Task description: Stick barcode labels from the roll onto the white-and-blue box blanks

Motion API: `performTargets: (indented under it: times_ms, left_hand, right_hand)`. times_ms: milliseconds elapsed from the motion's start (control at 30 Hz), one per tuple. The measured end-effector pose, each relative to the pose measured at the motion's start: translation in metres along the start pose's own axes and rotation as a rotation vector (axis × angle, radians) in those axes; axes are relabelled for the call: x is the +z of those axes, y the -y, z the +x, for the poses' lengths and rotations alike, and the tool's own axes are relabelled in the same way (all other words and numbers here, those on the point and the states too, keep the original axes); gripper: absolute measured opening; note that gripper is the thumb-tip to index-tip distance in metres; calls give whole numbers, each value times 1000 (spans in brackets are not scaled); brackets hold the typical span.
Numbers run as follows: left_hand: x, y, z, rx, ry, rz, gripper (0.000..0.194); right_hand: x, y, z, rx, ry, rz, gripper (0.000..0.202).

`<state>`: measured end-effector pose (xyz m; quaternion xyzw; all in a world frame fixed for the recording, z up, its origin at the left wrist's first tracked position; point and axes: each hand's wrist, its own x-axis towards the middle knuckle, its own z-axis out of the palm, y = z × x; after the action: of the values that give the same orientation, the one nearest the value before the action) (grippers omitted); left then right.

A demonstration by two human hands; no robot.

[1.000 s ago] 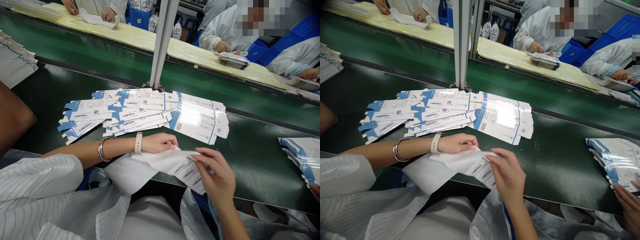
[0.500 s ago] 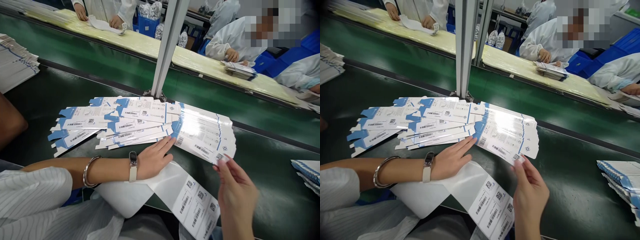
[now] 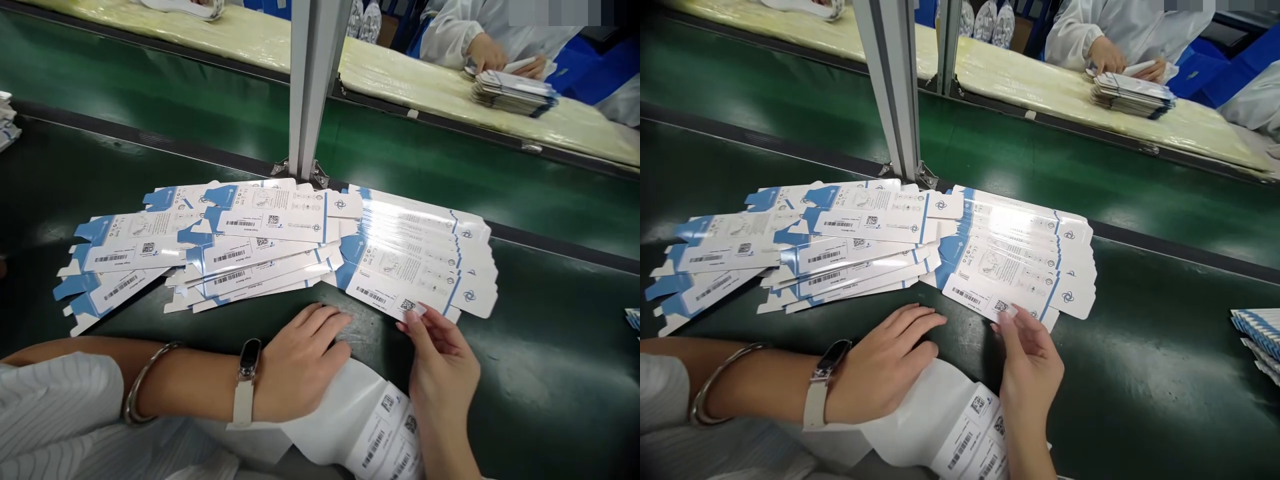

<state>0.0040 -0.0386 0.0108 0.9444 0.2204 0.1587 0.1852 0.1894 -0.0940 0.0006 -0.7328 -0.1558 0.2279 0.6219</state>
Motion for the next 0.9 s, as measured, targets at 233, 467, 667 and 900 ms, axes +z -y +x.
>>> performTargets:
  times_ms: [233,467,667,900]
  left_hand:
    - [-2,13,10,20,21,22,13]
    - [0,23,14,30,46,6,15]
    - [-2,25,14,35,70,-23,15]
    - [-4,27,16,37,86,-25,13]
  right_hand:
    - [8,5,4,10,-49,-40,40]
    - [11,5,8,-17,-18,-54,39]
    - [10,2,9,-58,-10,-107,38]
    - [13,5,7,-23,-28,-95,40]
